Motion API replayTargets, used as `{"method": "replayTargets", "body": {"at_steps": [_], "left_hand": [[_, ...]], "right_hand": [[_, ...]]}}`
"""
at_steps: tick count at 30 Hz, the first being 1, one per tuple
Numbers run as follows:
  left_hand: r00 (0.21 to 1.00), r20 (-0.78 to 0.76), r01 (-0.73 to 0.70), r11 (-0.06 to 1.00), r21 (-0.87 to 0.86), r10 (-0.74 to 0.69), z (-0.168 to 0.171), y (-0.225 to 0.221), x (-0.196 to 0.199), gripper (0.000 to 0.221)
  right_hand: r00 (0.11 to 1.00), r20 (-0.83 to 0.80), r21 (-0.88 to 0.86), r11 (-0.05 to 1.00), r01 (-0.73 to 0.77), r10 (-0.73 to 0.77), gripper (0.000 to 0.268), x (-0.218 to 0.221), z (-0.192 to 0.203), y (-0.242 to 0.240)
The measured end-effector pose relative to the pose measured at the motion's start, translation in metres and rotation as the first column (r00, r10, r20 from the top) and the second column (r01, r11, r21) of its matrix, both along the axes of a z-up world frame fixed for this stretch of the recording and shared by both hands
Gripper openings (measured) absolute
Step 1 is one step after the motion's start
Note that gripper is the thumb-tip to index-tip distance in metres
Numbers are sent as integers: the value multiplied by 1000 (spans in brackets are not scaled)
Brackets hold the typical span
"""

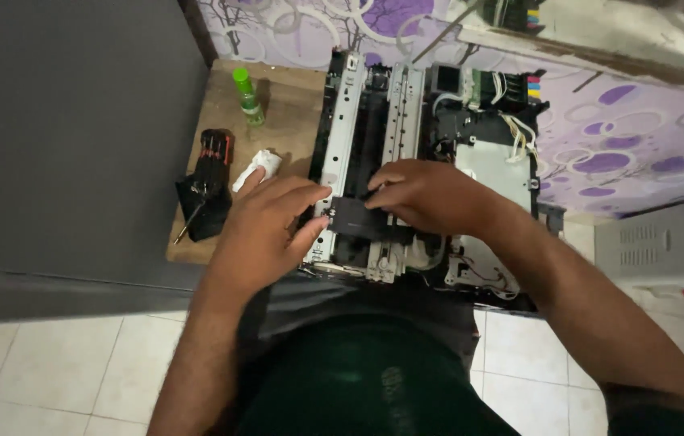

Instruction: Adjusting internal wiring and cleaning components of a disassembled printer on a workbench.

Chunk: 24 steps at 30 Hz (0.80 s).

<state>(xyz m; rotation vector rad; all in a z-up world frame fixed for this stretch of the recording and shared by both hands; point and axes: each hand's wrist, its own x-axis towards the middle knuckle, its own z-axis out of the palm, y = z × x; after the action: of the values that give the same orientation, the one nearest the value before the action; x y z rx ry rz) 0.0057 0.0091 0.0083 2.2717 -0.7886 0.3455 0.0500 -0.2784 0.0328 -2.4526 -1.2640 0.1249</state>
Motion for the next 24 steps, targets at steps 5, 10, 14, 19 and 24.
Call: {"method": "replayTargets", "body": {"at_steps": [5, 10, 14, 19, 24], "left_hand": [[999, -35, 39, 999, 10, -39, -2, -17, -2, 38], [990, -119, 85, 996, 36, -80, 17, -41, -15, 28], [991, -89, 109, 981, 158, -96, 21, -62, -27, 29], [982, -156, 146, 949, 279, -105, 39, -78, -35, 31], [960, -233, 229, 918, 323, -157, 51, -81, -45, 29]], "right_hand": [[1000, 20, 103, 995, 5, -7, 19, 0, -20, -8], [994, 110, 140, 990, -12, -4, 14, 13, -58, -24], [965, 256, 122, 992, 34, -65, 14, 22, -77, -29], [954, 274, 169, 983, 79, -124, 19, 31, -62, -35], [915, 367, 115, 984, 133, -167, 30, 49, -87, -47]]}}
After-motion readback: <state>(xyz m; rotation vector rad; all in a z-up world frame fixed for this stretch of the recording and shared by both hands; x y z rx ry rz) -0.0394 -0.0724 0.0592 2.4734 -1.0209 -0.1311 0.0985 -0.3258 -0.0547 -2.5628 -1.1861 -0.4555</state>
